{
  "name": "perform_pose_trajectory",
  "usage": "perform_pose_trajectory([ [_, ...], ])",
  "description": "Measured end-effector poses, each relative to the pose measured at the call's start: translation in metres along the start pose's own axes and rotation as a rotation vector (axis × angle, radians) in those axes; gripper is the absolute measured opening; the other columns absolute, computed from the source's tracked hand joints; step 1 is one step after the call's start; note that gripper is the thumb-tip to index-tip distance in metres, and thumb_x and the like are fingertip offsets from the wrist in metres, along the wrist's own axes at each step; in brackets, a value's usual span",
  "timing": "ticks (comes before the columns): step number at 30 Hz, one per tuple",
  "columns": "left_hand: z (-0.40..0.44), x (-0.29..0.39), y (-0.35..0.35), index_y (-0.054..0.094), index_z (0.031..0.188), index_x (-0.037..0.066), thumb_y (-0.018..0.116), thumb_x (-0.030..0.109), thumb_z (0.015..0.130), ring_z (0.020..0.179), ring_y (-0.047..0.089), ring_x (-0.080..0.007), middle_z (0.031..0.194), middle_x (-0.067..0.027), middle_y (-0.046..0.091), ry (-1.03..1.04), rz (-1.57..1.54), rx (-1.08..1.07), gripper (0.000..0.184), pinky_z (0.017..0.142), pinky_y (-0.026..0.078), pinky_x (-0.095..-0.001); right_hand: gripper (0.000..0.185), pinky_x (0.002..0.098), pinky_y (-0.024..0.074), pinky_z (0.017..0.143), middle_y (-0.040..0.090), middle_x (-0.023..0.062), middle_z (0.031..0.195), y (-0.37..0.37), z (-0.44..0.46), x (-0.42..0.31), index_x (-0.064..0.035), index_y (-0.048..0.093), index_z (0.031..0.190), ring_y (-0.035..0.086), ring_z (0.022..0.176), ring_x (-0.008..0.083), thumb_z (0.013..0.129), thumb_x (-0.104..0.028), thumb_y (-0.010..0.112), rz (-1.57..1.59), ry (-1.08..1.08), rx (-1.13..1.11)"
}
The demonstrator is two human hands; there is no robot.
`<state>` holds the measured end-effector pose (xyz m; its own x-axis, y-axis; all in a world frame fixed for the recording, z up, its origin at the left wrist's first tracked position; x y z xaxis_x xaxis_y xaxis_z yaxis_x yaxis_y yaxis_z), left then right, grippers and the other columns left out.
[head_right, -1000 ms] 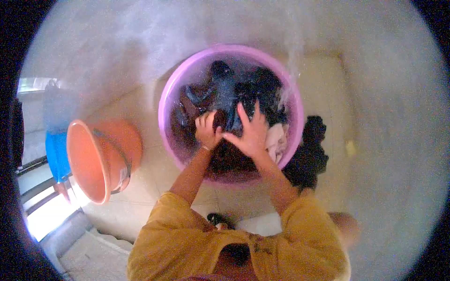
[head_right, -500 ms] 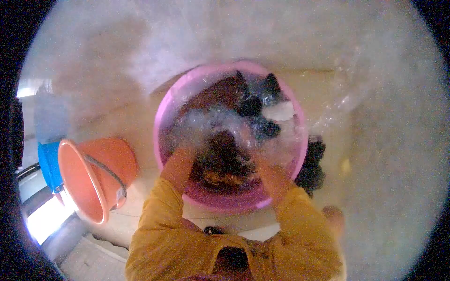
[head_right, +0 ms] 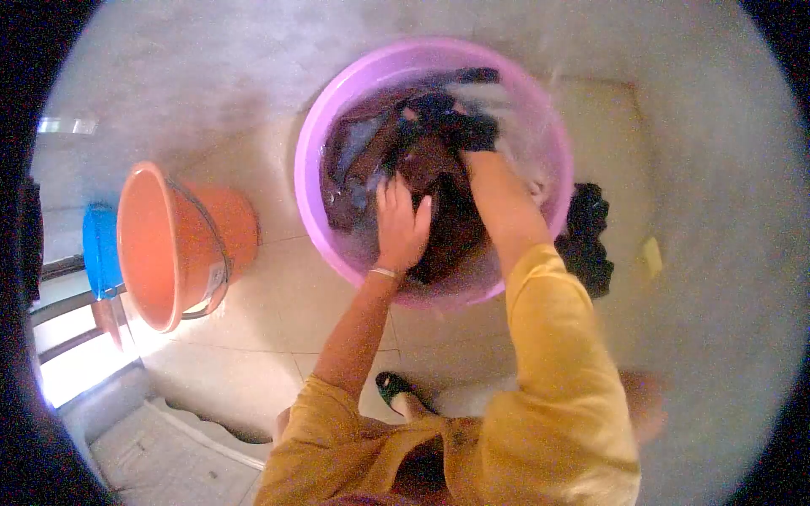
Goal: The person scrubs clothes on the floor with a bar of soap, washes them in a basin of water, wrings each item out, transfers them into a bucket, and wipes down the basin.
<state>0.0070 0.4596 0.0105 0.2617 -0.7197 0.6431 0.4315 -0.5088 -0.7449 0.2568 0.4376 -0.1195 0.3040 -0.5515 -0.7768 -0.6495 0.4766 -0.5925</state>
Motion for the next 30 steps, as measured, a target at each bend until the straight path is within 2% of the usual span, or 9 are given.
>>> perform_pose_trajectory([
  [4,-0.003,-0.028,-0.031,0.050,0.107,-0.001,0.048,0.016,0.076,0.104,0.046,-0.0287,0.108,-0.0183,0.050,-0.188,-0.217,-0.200,0.036,0.091,0.034,-0.0377,0.028,0.0289,0.0449,0.074,0.060,0.0110,0.088,0.007,-0.106,-0.131,-0.0014,0.058,0.086,0.057,0.081,0.0186,0.065,-0.018,0.065,1.165,-0.412,-0.068],
  [6,0.002,-0.050,-0.076,0.054,0.097,0.001,0.042,-0.002,0.073,0.085,0.054,-0.0188,0.093,-0.0118,0.057,-0.178,-0.524,0.185,0.028,0.080,0.041,-0.0285,0.018,0.0324,0.0463,0.063,0.061,0.0080,0.071,0.004,-0.144,-0.168,-0.0043,0.059,0.075,0.059,0.074,0.0224,0.074,-0.021,0.054,0.320,-0.817,0.102],
  [7,0.018,-0.073,-0.083,0.054,0.098,0.001,0.045,0.003,0.077,0.082,0.054,-0.0177,0.092,-0.0114,0.056,-0.191,-0.571,0.286,0.024,0.079,0.041,-0.0300,0.017,0.0347,0.0436,0.061,0.059,0.0069,0.067,0.026,-0.155,-0.191,-0.0104,0.058,0.070,0.059,0.070,0.0233,0.068,-0.027,0.058,-0.613,-0.646,-0.072],
  [11,0.104,0.033,-0.053,0.052,0.109,0.011,0.047,0.027,0.082,0.112,0.039,-0.0323,0.116,-0.0154,0.047,0.388,-0.124,-0.112,0.032,0.097,0.024,-0.0422,0.017,0.0363,0.0348,0.074,0.056,0.0041,0.075,0.067,-0.202,-0.199,-0.0145,0.060,0.073,0.054,0.082,0.0218,0.066,-0.029,0.054,-0.869,-0.505,0.103],
  [15,0.098,0.025,0.018,0.044,0.119,0.030,0.042,0.053,0.078,0.123,0.015,-0.0374,0.132,-0.0135,0.027,0.178,0.256,-0.478,0.047,0.094,0.011,-0.0612,0.028,0.0490,0.0154,0.099,0.046,0.0098,0.112,-0.007,-0.233,-0.207,-0.0128,0.058,0.094,0.042,0.109,0.0265,0.068,-0.023,0.054,-0.595,-0.869,-0.079],
  [18,0.072,0.003,0.023,0.046,0.117,0.026,0.045,0.049,0.077,0.118,0.021,-0.0428,0.128,-0.0154,0.032,0.184,0.146,-0.310,0.046,0.093,0.019,-0.0587,0.034,0.0484,0.0168,0.098,0.051,0.0094,0.108,-0.043,-0.223,-0.182,-0.0117,0.055,0.103,0.043,0.107,0.0278,0.069,-0.013,0.057,-0.127,-0.608,-0.285],
  [21,0.051,-0.006,0.010,0.046,0.117,0.019,0.043,0.038,0.080,0.112,0.027,-0.0448,0.124,-0.0196,0.034,0.213,0.054,-0.125,0.041,0.096,0.022,-0.0498,0.048,0.0396,0.0230,0.096,0.048,0.0157,0.113,-0.094,-0.210,-0.129,-0.0061,0.049,0.111,0.037,0.114,0.0298,0.067,-0.020,0.062,-0.204,-0.287,0.537],
  [25,0.057,-0.027,0.023,0.047,0.116,0.014,0.041,0.028,0.081,0.105,0.033,-0.0439,0.117,-0.0214,0.040,0.293,0.034,-0.045,0.038,0.092,0.026,-0.0472,0.073,0.0536,0.0204,0.093,0.024,0.0241,0.129,-0.066,-0.183,-0.110,-0.0159,0.040,0.122,0.025,0.115,0.0447,0.062,-0.048,0.065,-0.355,0.066,0.572],
  [30,0.071,-0.080,0.061,0.050,0.109,0.007,0.047,0.025,0.075,0.090,0.043,-0.0421,0.106,-0.0244,0.045,0.297,-0.157,-0.173,0.039,0.080,0.034,-0.0497,0.066,0.0487,0.0218,0.093,0.029,0.0211,0.126,-0.033,-0.170,-0.088,-0.0176,0.043,0.120,0.027,0.114,0.0417,0.065,-0.049,0.062,-0.525,0.168,0.465],
])
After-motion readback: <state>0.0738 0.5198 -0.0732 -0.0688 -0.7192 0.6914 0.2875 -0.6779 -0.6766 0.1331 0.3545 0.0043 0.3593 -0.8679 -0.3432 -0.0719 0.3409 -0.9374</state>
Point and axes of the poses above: each hand's wrist, its own z-axis towards the middle knuckle, its own y-axis out of the palm, x = y × z, the point moved 6 cm from there along z, towards the middle knuckle
